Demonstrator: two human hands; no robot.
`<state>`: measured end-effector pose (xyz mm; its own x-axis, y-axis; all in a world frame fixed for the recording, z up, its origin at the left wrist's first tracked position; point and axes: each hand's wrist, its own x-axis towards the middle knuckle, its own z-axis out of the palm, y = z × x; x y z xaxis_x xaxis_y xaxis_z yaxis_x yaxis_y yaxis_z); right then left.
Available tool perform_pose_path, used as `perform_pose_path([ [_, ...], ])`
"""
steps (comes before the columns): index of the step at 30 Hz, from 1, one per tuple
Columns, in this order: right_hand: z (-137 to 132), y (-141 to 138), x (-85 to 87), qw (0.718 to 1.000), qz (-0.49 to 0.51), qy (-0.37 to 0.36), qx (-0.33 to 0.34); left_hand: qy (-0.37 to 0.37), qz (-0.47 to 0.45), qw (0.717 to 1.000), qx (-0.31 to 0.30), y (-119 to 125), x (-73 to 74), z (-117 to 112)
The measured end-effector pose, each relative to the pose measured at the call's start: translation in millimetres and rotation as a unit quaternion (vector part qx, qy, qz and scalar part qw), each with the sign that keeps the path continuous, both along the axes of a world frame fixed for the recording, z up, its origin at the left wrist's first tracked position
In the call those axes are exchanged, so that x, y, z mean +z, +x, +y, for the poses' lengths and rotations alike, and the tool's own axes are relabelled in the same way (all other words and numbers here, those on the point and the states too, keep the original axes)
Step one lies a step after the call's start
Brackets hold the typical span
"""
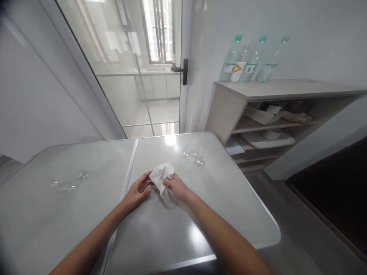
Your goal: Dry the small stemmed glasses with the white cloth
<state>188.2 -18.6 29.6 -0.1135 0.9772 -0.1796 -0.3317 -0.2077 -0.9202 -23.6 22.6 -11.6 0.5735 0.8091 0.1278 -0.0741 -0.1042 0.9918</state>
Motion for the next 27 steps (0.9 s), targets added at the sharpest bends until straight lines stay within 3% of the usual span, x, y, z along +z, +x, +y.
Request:
perform_pose_path([
  [6, 3, -3, -9.7, 0.996, 0.077, -0.016, 0.044, 0.016, -0.004, 0.999, 0.046, 1, 5.7, 0],
  [10, 4, -4, -11.9, 0.997, 0.073, -0.002, 0.008, 0.018, 0.013, 0.996, 0.081, 2, 11.5, -4],
  [15, 2, -12, -15.9, 0.995, 0.043, 0.053, 0.073, 0.032, -0.007, 0.993, 0.113, 3, 14.9, -8],
  [22, 9, -13, -31.0, 0.996, 0.062, 0.042, -0.045, 0.031, -0.004, 0.989, 0.142, 3, 10.6, -6],
  [27, 17, -4, -35.5, 0.989, 0.083, 0.052, -0.110, 0.137, 0.055, 0.968, 0.203, -7, 19.6, -3],
])
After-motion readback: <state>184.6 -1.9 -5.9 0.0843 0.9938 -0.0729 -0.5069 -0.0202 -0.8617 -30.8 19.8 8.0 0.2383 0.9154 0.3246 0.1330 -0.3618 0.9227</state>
